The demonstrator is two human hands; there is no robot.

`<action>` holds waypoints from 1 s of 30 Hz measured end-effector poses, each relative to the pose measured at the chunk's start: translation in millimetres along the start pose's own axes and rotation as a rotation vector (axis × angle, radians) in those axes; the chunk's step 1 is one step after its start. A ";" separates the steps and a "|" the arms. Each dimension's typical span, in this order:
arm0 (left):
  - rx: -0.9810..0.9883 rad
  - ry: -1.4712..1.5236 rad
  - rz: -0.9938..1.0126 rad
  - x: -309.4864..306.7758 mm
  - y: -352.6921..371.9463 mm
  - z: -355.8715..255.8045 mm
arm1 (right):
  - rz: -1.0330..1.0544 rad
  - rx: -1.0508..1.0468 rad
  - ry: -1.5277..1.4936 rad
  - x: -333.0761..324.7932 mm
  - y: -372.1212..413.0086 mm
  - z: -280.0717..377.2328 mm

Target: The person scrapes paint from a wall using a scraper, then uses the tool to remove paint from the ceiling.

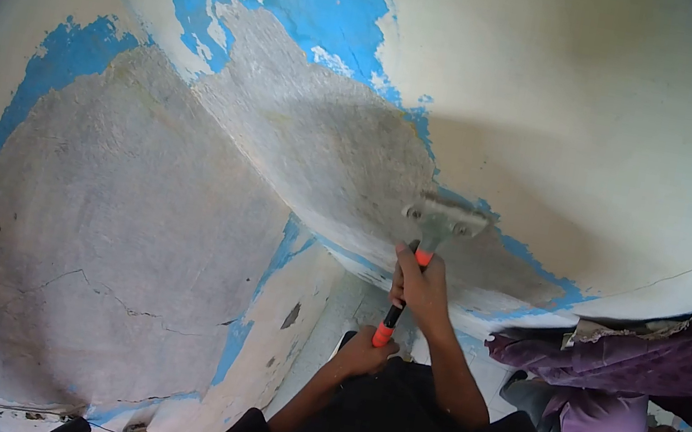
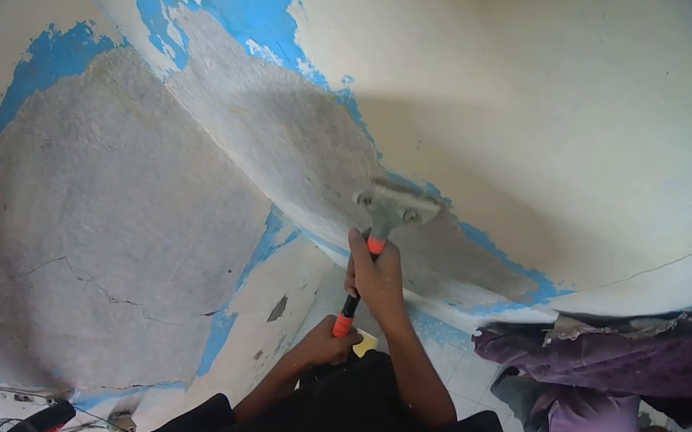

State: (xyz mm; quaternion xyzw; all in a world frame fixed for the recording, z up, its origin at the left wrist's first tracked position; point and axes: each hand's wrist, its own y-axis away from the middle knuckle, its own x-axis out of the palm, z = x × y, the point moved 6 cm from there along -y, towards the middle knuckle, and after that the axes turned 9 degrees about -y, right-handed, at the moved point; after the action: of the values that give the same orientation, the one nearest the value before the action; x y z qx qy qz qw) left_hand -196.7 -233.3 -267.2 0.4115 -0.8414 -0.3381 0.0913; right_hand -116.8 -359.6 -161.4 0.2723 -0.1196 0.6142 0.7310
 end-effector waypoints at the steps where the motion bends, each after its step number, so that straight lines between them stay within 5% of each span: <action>1: -0.005 -0.003 -0.005 2.0 3.2 1.1 | 0.002 0.019 -0.009 -1.5 1.4 -3.1; 18: 0.026 0.014 -0.034 0.8 -21.4 48.4 | -0.046 0.031 0.047 -8.4 -12.0 -41.5; 21: 0.012 0.065 0.026 4.1 1.9 6.6 | 0.016 -0.004 0.050 4.9 -1.4 -2.6; 30: 0.051 0.046 -0.002 8.5 -16.8 20.5 | -0.039 -0.040 0.067 -13.0 -6.6 -21.4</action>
State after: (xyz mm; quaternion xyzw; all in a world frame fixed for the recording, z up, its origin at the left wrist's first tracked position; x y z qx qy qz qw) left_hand -200.4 -236.9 -294.6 0.4222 -0.8472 -0.3068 0.0998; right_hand -116.7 -359.3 -187.3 0.2395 -0.1019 0.6060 0.7517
